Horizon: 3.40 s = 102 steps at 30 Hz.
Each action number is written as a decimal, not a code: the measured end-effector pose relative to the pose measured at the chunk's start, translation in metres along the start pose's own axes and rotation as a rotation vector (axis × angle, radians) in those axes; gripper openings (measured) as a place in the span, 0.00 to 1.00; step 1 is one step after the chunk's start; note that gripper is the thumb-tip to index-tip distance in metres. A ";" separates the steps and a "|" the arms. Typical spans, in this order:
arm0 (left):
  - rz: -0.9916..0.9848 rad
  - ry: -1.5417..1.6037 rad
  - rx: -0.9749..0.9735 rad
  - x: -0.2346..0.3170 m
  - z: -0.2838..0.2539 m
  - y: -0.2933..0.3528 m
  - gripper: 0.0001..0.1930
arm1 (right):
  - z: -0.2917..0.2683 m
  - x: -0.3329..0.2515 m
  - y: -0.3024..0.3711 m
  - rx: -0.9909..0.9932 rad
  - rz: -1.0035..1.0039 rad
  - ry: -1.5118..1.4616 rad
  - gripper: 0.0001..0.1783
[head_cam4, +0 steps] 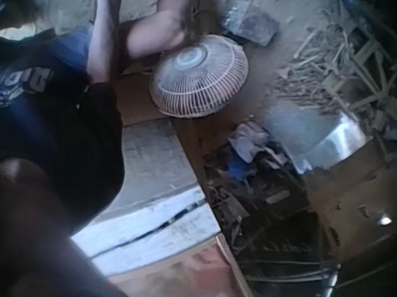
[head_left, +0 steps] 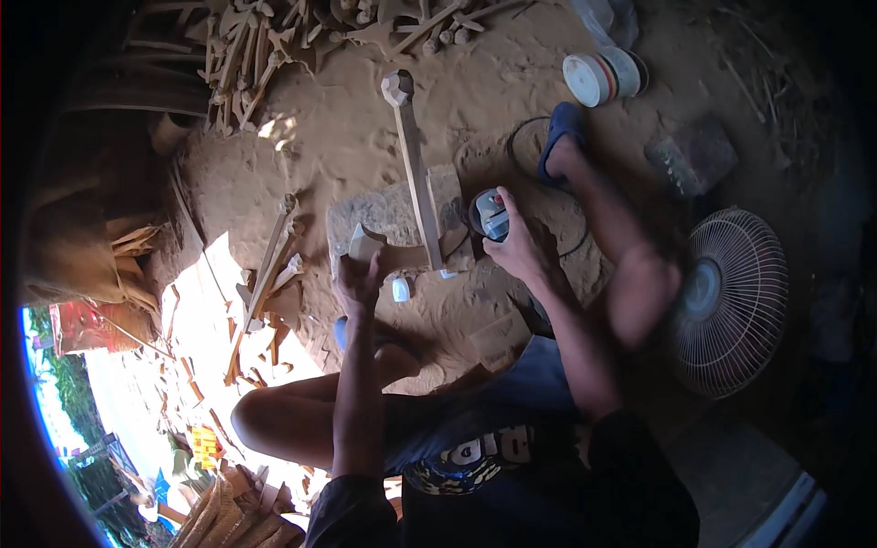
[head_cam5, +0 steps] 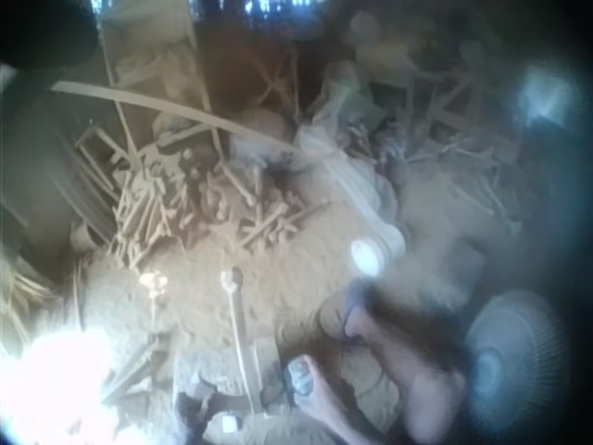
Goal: The person sands a wooden axe-shaped object using a power sander, holding the wood by its handle and rotating it to reach different edges.
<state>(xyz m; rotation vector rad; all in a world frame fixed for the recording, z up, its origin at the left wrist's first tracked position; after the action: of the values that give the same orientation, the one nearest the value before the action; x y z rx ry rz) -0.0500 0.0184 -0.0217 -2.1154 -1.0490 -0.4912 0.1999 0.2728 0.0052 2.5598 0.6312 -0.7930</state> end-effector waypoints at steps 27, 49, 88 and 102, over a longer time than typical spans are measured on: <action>-0.352 0.755 0.128 0.019 -0.014 -0.011 0.26 | -0.058 0.019 0.014 0.364 -0.200 -0.454 0.53; 0.256 -0.533 -0.087 0.022 0.016 0.012 0.34 | -0.040 0.008 0.026 0.380 -0.255 -0.419 0.52; 0.310 -0.087 -0.700 0.022 0.115 0.040 0.15 | 0.042 -0.013 0.064 0.207 -0.490 0.046 0.52; 0.279 -0.122 -0.766 0.026 0.116 0.038 0.12 | 0.039 -0.018 0.038 0.240 -0.399 0.000 0.51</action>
<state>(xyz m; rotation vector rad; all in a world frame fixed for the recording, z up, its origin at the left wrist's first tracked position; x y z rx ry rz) -0.0014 0.1016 -0.1006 -2.9403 -0.6550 -0.7082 0.1900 0.2171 -0.0049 2.6815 1.1318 -1.0519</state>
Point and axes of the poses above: each hand's wrist, its own y-axis away from the middle knuckle, its own z-axis out of the palm, x = y × z, the point moved 7 cm from there along -y, towards the middle knuckle, and after that the axes turned 9 degrees about x, right-handed, at the moved point
